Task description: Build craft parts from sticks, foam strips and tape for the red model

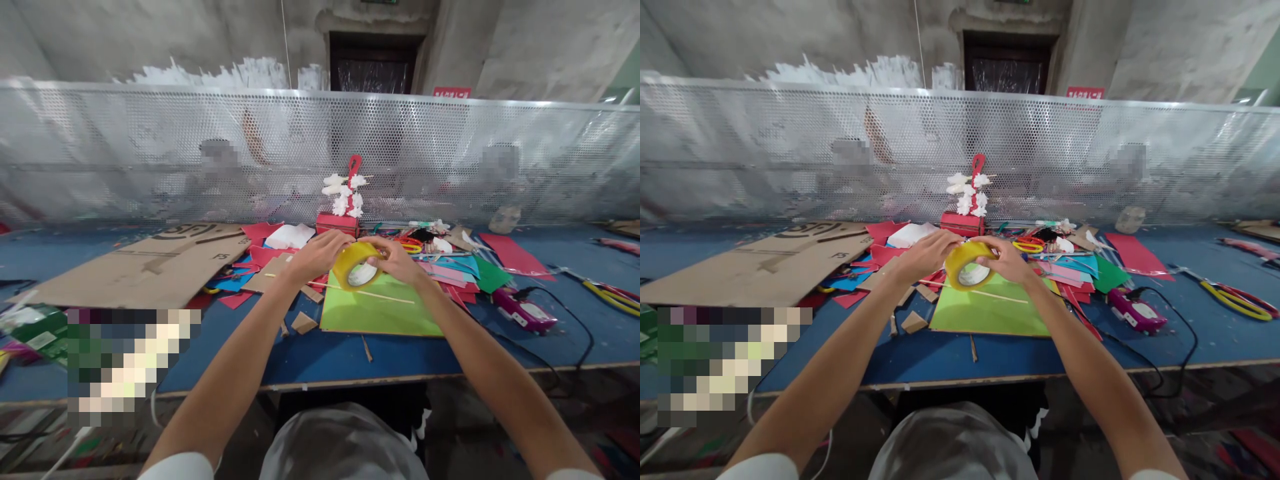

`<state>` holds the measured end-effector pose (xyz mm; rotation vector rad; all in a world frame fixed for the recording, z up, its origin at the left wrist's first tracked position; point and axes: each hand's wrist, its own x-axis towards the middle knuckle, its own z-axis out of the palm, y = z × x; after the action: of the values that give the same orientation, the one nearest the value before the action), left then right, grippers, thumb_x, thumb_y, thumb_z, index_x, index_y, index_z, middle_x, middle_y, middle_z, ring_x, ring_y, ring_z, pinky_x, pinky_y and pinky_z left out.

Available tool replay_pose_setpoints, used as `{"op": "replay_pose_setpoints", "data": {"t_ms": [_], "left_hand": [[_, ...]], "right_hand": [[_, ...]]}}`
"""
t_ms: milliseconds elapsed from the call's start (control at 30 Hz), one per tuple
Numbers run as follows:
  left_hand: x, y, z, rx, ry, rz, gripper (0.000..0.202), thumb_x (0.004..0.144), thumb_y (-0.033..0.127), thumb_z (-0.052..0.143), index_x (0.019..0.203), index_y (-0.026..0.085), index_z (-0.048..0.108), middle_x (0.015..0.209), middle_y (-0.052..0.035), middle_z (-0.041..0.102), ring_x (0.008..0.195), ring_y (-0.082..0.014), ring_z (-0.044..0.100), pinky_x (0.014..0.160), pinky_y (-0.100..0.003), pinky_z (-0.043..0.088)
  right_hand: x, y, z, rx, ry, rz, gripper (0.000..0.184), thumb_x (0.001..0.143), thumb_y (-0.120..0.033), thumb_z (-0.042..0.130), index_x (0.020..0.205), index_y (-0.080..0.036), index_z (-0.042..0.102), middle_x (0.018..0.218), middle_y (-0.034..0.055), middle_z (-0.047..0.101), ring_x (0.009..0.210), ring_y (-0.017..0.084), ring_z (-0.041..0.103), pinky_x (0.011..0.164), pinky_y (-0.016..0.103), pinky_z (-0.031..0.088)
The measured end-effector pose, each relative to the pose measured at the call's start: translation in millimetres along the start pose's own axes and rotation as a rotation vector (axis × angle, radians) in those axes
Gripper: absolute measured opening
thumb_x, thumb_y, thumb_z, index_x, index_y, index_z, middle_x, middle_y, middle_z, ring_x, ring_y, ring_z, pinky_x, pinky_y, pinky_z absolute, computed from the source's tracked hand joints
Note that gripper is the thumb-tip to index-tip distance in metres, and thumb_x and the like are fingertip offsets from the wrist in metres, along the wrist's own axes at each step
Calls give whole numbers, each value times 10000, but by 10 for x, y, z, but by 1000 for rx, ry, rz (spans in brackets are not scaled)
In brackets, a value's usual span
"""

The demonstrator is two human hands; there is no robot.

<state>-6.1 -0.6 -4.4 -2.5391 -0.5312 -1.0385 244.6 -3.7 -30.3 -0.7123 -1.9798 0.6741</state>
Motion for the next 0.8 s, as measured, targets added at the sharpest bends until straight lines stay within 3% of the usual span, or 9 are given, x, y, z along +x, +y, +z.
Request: {"op": "replay_pose_setpoints", "data": {"t_ms": [333,600,800], "left_hand": [[-42,-78,128,55,-29,48,270,1020,144,389,1223,164,565,1131,-123,631,1139,-222,587,1006,-392,502],[18,-28,66,-57,-3,-13,260,1033,174,376,1172,186,596,1090,-92,638,1045,-182,600,953,-355,523],[-11,-46,109,86,-71,11,233,1008,139,407,1155,174,585,1075,-104,614,1063,-212,580,961,-376,512]], "right_hand": [[3,-61,5,-31,6,-6,519,844,-478,717,1289,-221,648,1254,103,684,1119,274,654,947,426,525],[20,-12,-8,-68,21,-23,526,835,-493,720,1285,-230,654,1230,96,695,1106,273,657,948,427,516],[27,-11,24,-52,7,-25,480,859,-453,698,1283,-233,651,1229,90,691,1100,266,660,958,429,509]]}}
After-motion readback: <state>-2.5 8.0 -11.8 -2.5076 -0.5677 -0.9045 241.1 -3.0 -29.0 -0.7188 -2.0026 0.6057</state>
